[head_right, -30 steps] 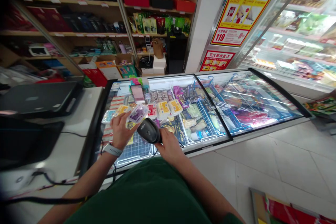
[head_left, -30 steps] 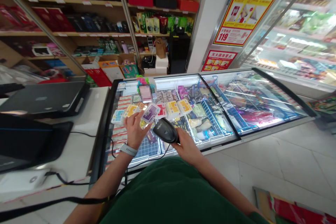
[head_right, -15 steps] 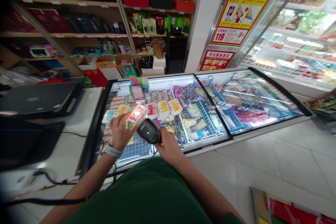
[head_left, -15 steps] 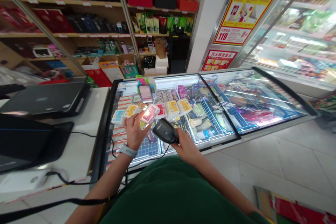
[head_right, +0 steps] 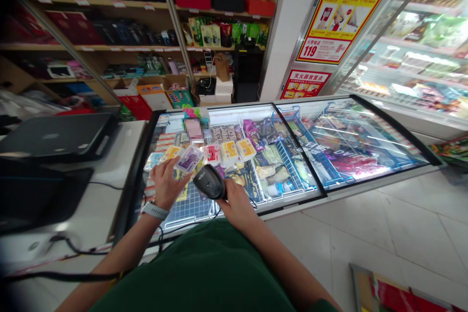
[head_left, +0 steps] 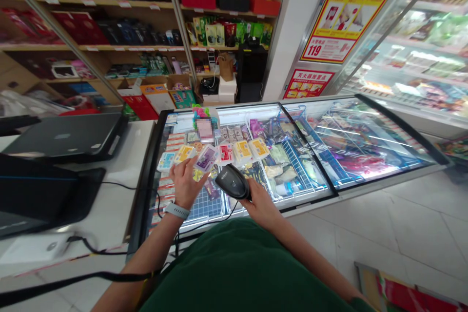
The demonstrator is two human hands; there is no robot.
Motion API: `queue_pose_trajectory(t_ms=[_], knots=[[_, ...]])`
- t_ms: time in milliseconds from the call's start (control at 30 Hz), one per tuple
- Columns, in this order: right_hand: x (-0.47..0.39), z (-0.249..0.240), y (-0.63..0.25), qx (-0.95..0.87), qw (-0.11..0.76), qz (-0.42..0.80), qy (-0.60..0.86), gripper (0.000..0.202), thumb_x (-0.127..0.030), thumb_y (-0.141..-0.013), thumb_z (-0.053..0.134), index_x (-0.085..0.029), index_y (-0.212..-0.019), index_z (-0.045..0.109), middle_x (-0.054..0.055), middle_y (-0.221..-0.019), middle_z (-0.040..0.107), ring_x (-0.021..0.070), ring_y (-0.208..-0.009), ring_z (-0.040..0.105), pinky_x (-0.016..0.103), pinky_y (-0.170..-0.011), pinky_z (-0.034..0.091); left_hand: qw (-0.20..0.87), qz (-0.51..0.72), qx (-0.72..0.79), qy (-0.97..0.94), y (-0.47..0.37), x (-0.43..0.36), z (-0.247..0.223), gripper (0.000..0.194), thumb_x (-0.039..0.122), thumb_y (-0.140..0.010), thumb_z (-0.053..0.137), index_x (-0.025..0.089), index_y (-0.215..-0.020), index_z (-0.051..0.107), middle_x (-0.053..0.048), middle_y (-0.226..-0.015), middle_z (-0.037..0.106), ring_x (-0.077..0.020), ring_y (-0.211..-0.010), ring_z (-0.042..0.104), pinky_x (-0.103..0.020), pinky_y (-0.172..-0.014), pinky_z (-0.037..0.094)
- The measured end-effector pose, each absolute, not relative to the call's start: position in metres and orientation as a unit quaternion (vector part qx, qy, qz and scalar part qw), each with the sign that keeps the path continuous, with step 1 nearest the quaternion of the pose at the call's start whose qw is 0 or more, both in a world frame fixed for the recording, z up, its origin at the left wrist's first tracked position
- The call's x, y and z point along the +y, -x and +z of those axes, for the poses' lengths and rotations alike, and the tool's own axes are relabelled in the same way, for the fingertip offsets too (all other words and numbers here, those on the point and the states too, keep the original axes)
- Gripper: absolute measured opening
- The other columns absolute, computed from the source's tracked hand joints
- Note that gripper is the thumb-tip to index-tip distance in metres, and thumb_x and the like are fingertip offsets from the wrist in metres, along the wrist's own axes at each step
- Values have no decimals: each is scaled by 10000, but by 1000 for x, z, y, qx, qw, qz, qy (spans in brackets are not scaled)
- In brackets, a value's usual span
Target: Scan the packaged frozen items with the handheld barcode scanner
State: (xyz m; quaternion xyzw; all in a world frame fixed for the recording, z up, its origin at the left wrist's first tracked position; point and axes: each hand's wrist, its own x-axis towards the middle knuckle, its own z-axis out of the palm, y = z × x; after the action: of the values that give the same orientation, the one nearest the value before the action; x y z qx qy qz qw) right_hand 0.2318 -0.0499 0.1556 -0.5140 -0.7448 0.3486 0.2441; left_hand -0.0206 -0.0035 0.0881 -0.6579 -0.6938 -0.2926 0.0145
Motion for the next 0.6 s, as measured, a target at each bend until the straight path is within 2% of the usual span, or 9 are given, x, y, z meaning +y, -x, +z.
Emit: queue_pose_trajectory(t_ms=[200, 333, 433, 600], knots=[[-49, 153, -233, -743, 249, 349, 513, 195, -204, -876, 606, -181, -1043, 508, 85, -1018, 612, 235, -939, 571, 335, -813, 430, 16, -327, -731, 599, 45, 5, 85, 638, 483, -757, 679, 211, -1311, 515, -116, -1251, 580, -287, -1214, 498, -426, -1098, 307], [-49, 152, -235, -744, 254, 349, 510, 185, -206, -877, 601, -182, -1037, 513, 82, -1014, 610, 232, -938, 573, 329, -807, 432, 4, -364, -774, 518, 84, 17, 70, 668, 533, -742, 661, 170, -1289, 540, -112, -1141, 597, -263, -1075, 570, -376, -972, 448], [-49, 150, -236, -743, 258, 347, 511, 178, -215, -884, 589, -185, -1046, 521, 85, -1033, 608, 230, -951, 571, 328, -808, 433, -12, -347, -821, 452, 117, 25, 55, 690, 568, -705, 664, 156, -1251, 574, -95, -1062, 614, -254, -1002, 587, -380, -938, 474], [-49, 147, -237, -744, 251, 343, 515, 186, -193, -878, 586, -183, -1050, 517, 85, -1040, 603, 227, -957, 571, 318, -804, 431, -56, -305, -864, 397, 152, 32, 38, 690, 554, -697, 641, 92, -1208, 594, -138, -1033, 644, -284, -954, 604, -435, -896, 493]])
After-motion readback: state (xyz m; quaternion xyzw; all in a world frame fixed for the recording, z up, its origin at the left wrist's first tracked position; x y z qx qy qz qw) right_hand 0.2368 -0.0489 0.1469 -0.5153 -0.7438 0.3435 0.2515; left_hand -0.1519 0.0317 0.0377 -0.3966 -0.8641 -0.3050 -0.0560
